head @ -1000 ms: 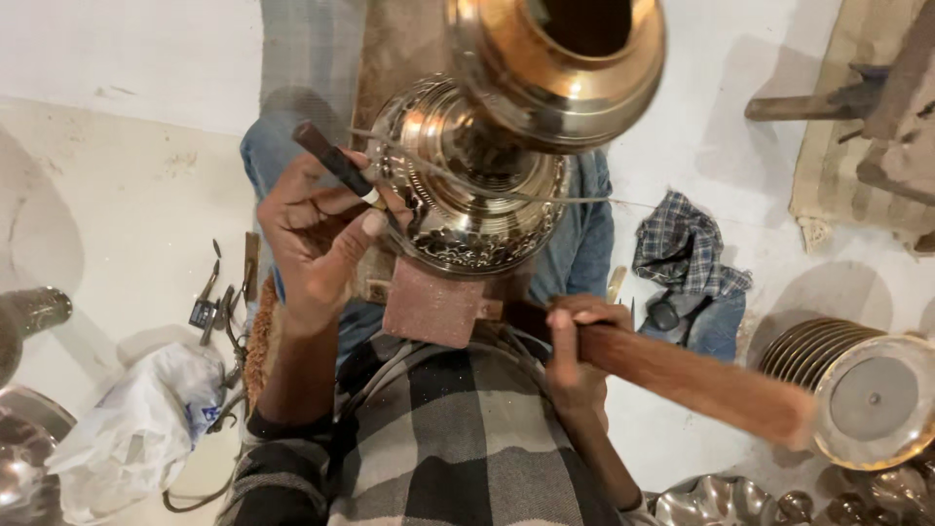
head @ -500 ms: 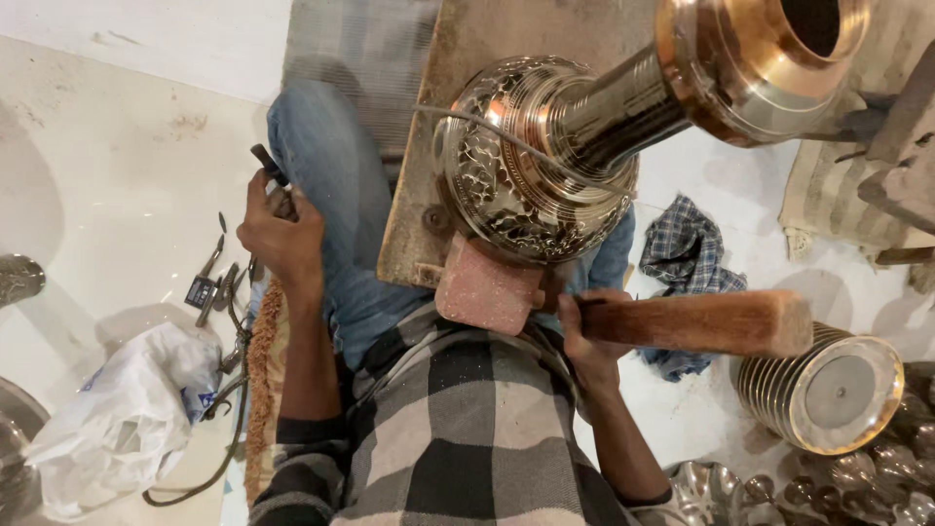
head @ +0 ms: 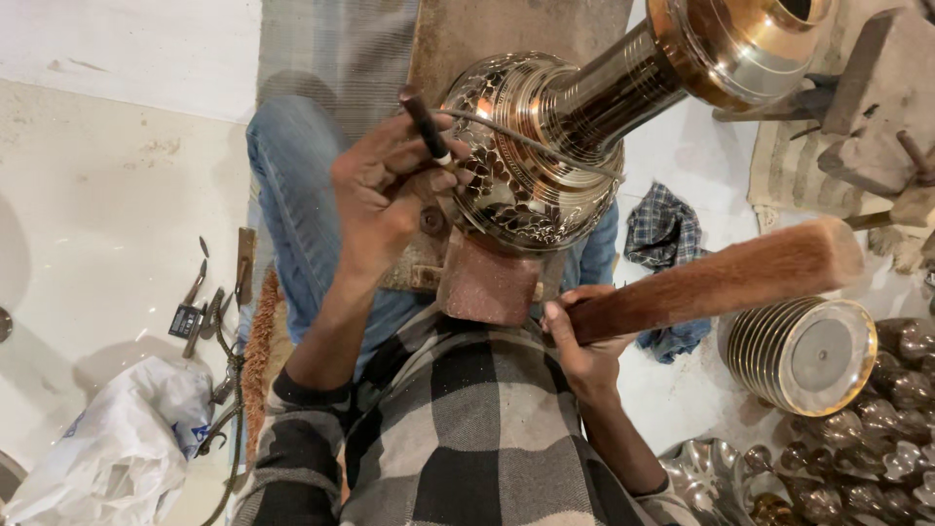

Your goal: The person sits on the floor with a brass vessel held against a work support and decorates its surface by hand. They hold a chisel against the brass with one hand and strike it repeatedly with a wooden mallet held in the other hand, repositioning the chisel between strikes to work across the vessel's decorated band.

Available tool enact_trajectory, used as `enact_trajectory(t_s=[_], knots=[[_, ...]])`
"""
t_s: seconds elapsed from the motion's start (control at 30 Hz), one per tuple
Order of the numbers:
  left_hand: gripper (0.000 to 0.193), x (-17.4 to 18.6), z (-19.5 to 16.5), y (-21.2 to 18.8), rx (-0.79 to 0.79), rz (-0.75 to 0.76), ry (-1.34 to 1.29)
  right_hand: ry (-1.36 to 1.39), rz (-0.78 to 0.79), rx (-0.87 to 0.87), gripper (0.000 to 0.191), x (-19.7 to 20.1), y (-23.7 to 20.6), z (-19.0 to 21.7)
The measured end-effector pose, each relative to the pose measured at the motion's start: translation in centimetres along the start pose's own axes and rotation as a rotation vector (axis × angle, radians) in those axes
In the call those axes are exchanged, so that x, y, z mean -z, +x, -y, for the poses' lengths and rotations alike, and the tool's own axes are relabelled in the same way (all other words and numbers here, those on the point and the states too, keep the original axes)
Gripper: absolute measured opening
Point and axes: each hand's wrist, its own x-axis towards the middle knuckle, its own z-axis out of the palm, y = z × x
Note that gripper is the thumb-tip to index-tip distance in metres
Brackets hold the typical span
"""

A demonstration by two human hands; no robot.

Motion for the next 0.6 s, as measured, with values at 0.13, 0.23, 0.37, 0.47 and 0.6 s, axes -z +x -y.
enact_trajectory(t_s=[0.13,0.23,0.37,0.47,0.6], knots=[[0.042,-1.2,-1.1,1.6,0.067,0.161,0.059,0.019,-0.055,-0.032,0.018,-0.2,0.3,0.4],[0.039,-1.8,-1.0,2.0,-0.086,0.32,0.128,0.059,-0.078,-0.08,0.017,0.1,0.0,0.4],[0.04,-1.6,-0.4,2.5,-0.192,0.425,0.302,-0.064,-0.091,-0.12,0.02,0.7,-1.0,0.1],[0.048,-0.6,0.3,3.6,-0.279,0.561,0.311,-0.174,-0.059,0.039,0.011,1.0,-1.4,-0.3],[0.055,0.7,0.5,4.5,-0.417,0.766,0.388,-0.042,-0.08,0.091,0.013,0.9,-1.7,-0.4]])
